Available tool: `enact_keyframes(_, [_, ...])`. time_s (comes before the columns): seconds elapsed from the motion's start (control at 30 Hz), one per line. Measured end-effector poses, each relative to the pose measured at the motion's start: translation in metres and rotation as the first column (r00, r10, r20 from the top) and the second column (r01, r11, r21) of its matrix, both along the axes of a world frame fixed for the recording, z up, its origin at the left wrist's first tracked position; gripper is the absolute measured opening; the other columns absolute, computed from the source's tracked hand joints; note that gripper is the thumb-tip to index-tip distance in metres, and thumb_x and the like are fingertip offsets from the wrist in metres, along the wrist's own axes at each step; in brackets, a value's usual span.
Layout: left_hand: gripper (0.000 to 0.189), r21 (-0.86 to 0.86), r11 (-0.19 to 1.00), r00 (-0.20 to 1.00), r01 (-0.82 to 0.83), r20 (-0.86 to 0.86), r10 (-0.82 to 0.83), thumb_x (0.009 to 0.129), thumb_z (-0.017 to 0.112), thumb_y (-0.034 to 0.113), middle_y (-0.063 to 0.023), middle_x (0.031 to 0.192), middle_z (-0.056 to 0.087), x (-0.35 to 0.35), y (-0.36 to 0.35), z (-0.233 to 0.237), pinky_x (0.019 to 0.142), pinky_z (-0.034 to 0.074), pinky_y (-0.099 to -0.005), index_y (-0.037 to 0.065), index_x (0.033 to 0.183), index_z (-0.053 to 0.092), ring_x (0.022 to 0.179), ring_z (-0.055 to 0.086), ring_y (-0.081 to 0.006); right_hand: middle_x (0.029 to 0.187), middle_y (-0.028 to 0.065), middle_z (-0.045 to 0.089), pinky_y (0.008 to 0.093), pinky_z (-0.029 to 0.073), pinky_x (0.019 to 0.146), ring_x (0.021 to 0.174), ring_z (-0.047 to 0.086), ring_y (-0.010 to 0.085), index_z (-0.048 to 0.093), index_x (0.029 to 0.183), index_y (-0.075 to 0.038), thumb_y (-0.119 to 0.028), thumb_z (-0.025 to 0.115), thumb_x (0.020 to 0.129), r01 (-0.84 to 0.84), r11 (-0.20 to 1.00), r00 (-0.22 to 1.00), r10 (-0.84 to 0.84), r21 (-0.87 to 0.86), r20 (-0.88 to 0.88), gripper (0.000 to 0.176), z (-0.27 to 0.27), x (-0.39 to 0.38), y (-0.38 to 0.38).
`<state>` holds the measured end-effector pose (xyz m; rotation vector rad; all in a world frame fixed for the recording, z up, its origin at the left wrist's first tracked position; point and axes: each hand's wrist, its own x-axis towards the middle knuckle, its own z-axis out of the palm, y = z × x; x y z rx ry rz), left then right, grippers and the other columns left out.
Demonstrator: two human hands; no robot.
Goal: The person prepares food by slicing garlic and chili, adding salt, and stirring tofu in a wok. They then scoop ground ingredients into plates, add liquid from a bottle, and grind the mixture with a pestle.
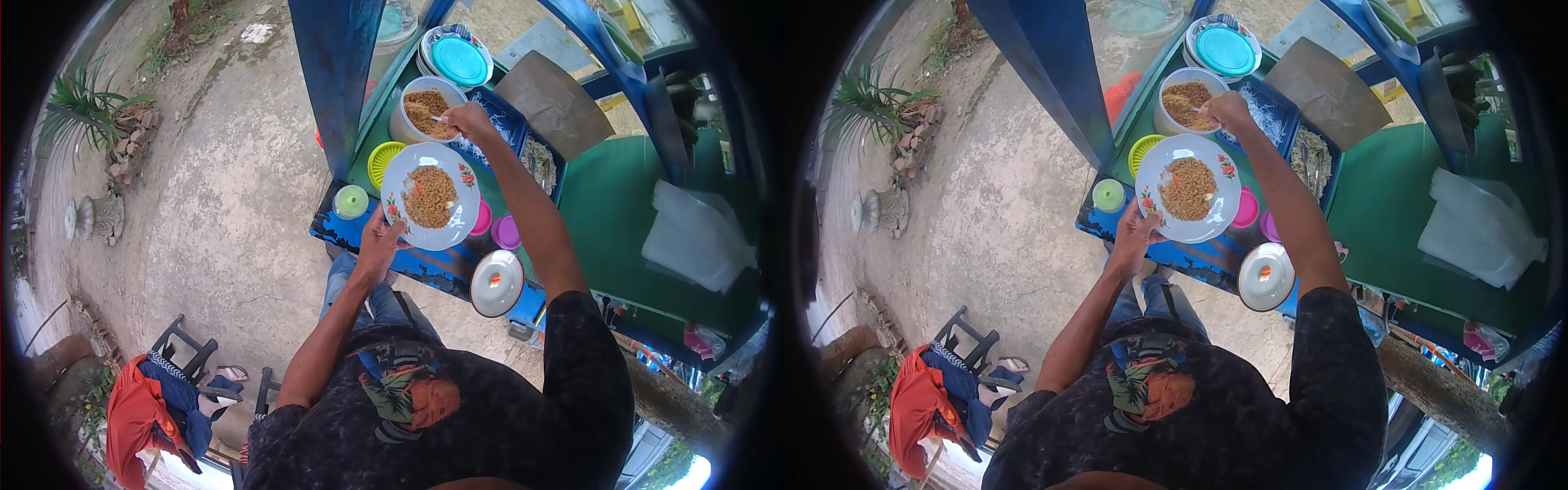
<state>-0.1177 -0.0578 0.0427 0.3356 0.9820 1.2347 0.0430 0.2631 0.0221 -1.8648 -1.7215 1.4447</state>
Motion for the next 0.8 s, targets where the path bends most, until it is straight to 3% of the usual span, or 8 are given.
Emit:
enact_keyframes(0.47, [0.045, 0.013, 0.999, 0.999, -0.05, -0.003, 0.05, 0.101, 0.059, 0.01, -0.0057, 0.125, 0.067, 0.006, 0.022, 0.001, 0.079, 0.063, -0.0342, 0.011, 0.144, 0.047, 0.102, 0.071, -0.0156, 0.06, 0.0047, 0.066, 0.0299, 0.037, 0.044, 0.044, 0.049, 0.0095, 0.081, 0.098, -0.004, -0.015, 0.075, 0.085, -0.056, 0.989, 0.998, 0.059, 0.136, -0.02, 0.018, 0.039, 0.033, -0.003])
enact_keyframes(0.63, [0.043, 0.005, 0.997, 0.997, -0.074, 0.009, 0.074, 0.102, 0.059, 0.011, -0.0053, 0.125, 0.068, 0.011, 0.032, -0.002, 0.081, 0.062, -0.0389, 0.012, 0.144, 0.048, 0.103, 0.071, -0.0186, 0.06, 0.0044, 0.066, 0.0299, 0.037, 0.045, 0.045, 0.05, 0.0094, 0.081, 0.099, -0.005, -0.016, 0.074, 0.086, -0.081, 0.98, 0.996, 0.076, 0.179, 0.039, 0.018, 0.075, 0.046, -0.016])
enact_keyframes(0.73, [0.048, 0.024, 0.996, 0.995, -0.083, 0.047, 0.082, 0.1, 0.061, 0.011, -0.008, 0.125, 0.067, 0.014, 0.038, 0.001, 0.08, 0.063, -0.0349, 0.01, 0.145, 0.045, 0.101, 0.071, -0.018, 0.061, 0.0053, 0.066, 0.0318, 0.04, 0.046, 0.046, 0.051, 0.0089, 0.081, 0.1, -0.004, -0.014, 0.073, 0.086, -0.066, 0.979, 0.998, 0.067, 0.194, -0.001, 0.018, 0.091, 0.059, -0.044])
enact_keyframes(0.8, [0.048, 0.024, 0.997, 0.997, -0.078, 0.03, 0.078, 0.1, 0.061, 0.011, -0.0081, 0.125, 0.067, 0.014, 0.04, 0.002, 0.08, 0.063, -0.0347, 0.01, 0.145, 0.046, 0.1, 0.071, -0.0179, 0.067, 0.0069, 0.067, 0.0342, 0.046, 0.05, 0.053, 0.061, 0.0155, 0.08, 0.098, -0.003, -0.013, 0.072, 0.088, -0.027, 0.961, 1.0, 0.026, 0.275, 0.004, 0.016, 0.094, 0.061, -0.076])
